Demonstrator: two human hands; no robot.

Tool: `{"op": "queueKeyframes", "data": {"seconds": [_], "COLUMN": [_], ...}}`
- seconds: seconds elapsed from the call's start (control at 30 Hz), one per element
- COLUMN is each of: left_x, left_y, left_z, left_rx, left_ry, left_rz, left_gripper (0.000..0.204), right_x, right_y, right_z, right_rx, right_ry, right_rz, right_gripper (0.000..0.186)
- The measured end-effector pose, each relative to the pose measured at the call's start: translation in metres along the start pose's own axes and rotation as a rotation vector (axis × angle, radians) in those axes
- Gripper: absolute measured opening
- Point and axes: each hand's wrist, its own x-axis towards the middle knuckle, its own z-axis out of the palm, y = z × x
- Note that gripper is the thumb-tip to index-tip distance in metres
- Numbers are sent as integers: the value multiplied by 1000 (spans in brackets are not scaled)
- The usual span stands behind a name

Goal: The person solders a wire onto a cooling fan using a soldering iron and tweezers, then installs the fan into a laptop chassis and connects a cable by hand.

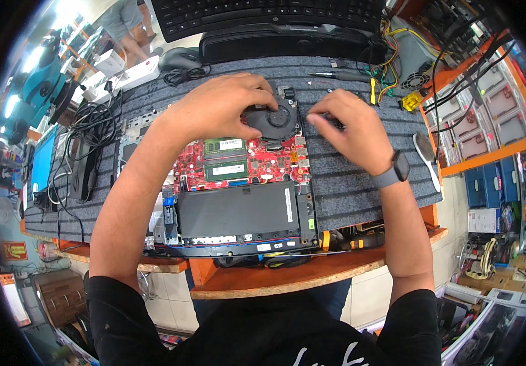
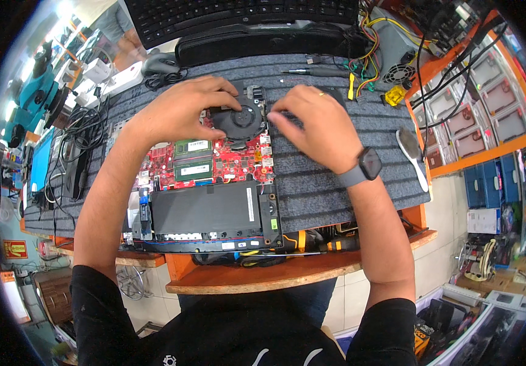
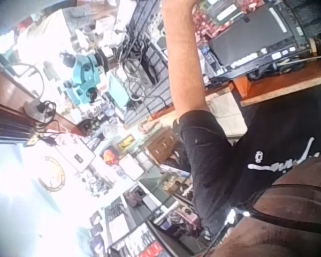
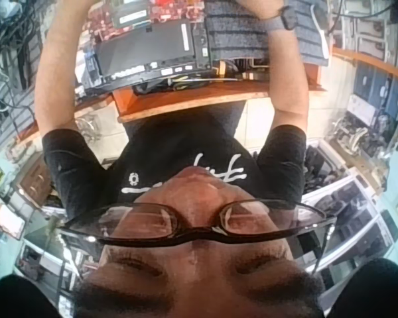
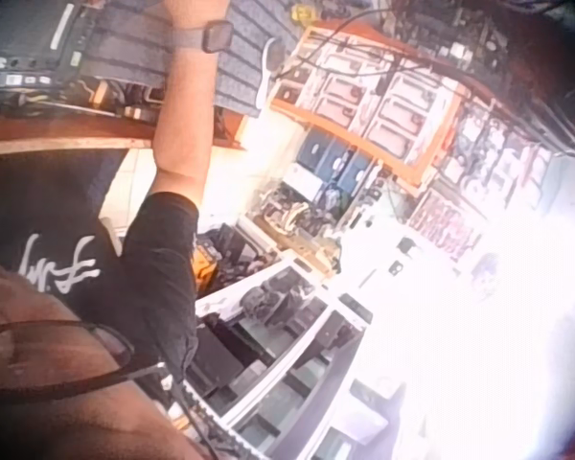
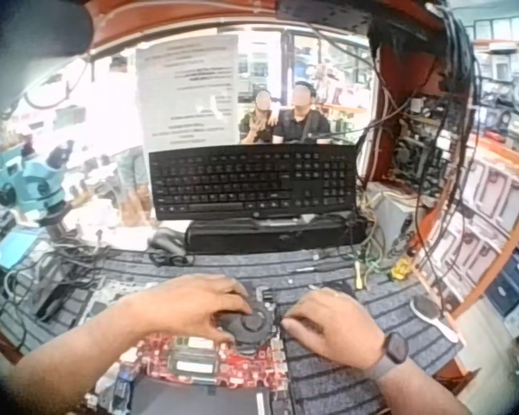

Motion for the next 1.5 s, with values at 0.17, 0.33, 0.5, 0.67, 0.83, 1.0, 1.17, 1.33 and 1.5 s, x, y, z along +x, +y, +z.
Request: {"op": "queueKeyframes", "data": {"seconds": [0.17, 0.33, 0.5, 0.67, 0.83, 1.0, 1.17, 1.33, 1.5], "left_x": [-2, -1, 1, 5, 4, 4, 3, 1, 1], "left_y": [1, 4, -1, 4, 1, 1, -1, -4, -5], "left_z": [1, 0, 0, -5, -4, -5, -2, 1, 2], "left_rx": [-72, -51, -61, -105, -124, -165, -144, -129, -150], "left_ry": [21, 4, -33, -93, -86, -87, -35, 9, -6], "left_rz": [-12, -24, -37, -101, -102, -119, -86, -41, -53], "left_gripper": [45, 46, 47, 49, 52, 53, 53, 51, 51], "right_x": [-5, -6, -7, -7, -8, -7, -8, -8, -10], "right_y": [-2, -6, -5, -6, -5, -5, -5, -8, -7], "right_z": [1, 10, 11, 11, 11, 10, 13, 13, 14], "right_rx": [179, 204, 199, 195, 204, 190, 226, 255, 77], "right_ry": [-58, -88, -75, -78, -87, -89, -77, -123, -31], "right_rz": [280, 341, 342, 329, 324, 329, 343, 356, 178], "right_gripper": [12, 13, 13, 13, 13, 13, 14, 14, 13]}}
